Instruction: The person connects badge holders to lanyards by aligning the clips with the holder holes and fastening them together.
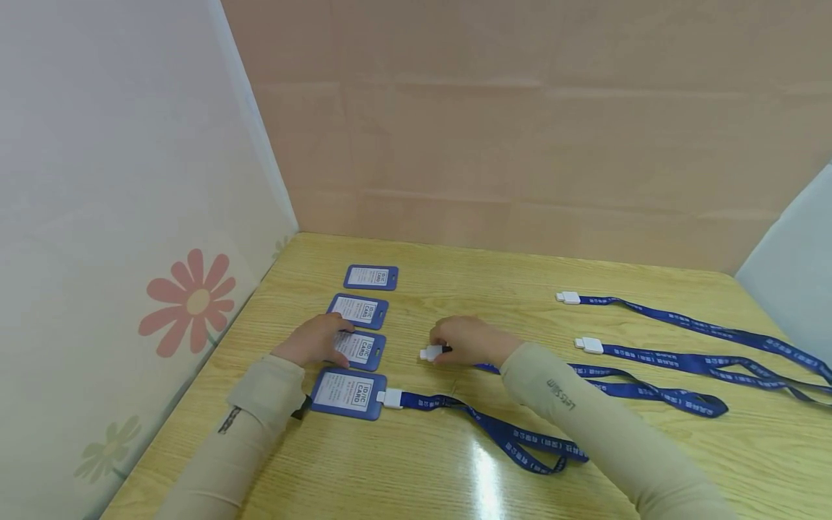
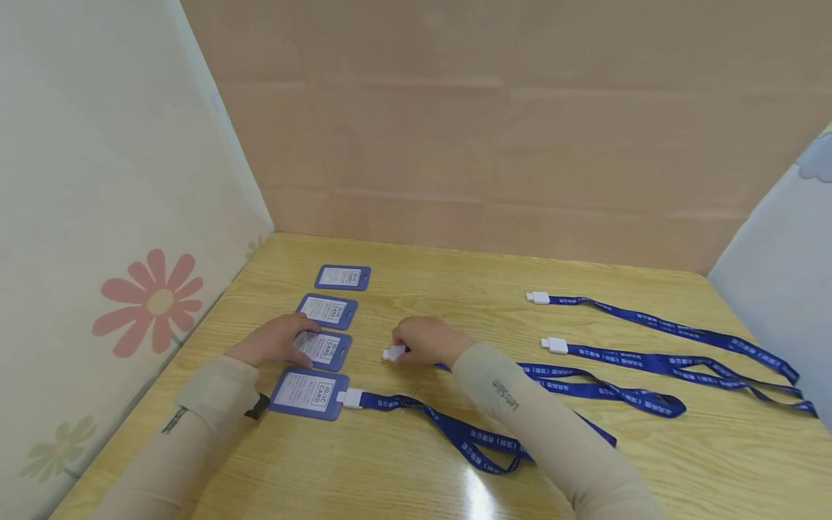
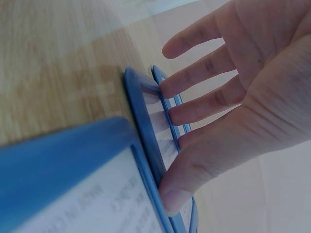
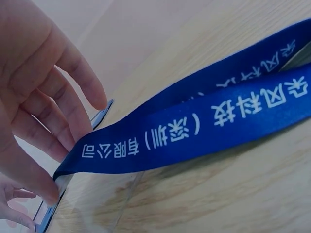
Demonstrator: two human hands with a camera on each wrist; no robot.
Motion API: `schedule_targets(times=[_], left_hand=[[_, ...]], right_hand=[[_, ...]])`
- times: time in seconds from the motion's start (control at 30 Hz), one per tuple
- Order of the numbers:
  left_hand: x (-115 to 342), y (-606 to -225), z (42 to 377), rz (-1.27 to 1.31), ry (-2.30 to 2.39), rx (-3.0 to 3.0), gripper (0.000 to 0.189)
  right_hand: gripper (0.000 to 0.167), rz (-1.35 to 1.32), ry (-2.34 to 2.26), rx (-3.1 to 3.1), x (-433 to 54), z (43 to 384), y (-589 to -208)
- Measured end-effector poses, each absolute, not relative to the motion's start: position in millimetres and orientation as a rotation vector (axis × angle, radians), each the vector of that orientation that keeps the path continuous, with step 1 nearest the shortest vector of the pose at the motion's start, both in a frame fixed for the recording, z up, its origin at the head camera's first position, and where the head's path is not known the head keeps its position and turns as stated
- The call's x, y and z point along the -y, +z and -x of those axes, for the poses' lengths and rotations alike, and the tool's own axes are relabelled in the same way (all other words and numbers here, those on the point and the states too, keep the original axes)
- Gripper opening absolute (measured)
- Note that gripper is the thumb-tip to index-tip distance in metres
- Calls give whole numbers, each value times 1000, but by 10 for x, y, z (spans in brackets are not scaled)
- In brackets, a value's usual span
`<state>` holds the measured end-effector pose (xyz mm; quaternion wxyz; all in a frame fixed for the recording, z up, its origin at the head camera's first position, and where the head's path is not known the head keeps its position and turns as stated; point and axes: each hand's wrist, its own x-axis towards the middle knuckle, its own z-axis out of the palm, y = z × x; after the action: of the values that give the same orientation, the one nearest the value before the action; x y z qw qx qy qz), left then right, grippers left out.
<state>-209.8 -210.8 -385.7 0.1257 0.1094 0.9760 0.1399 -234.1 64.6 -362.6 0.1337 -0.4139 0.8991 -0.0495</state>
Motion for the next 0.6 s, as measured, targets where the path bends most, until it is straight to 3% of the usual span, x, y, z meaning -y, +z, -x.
schedule_targets(times=[0.6], left_hand=[[2084, -3821, 2078, -310, 416, -2846, 62]], right_hand=[[20, 1277, -109, -2591, -458, 2371, -3686]])
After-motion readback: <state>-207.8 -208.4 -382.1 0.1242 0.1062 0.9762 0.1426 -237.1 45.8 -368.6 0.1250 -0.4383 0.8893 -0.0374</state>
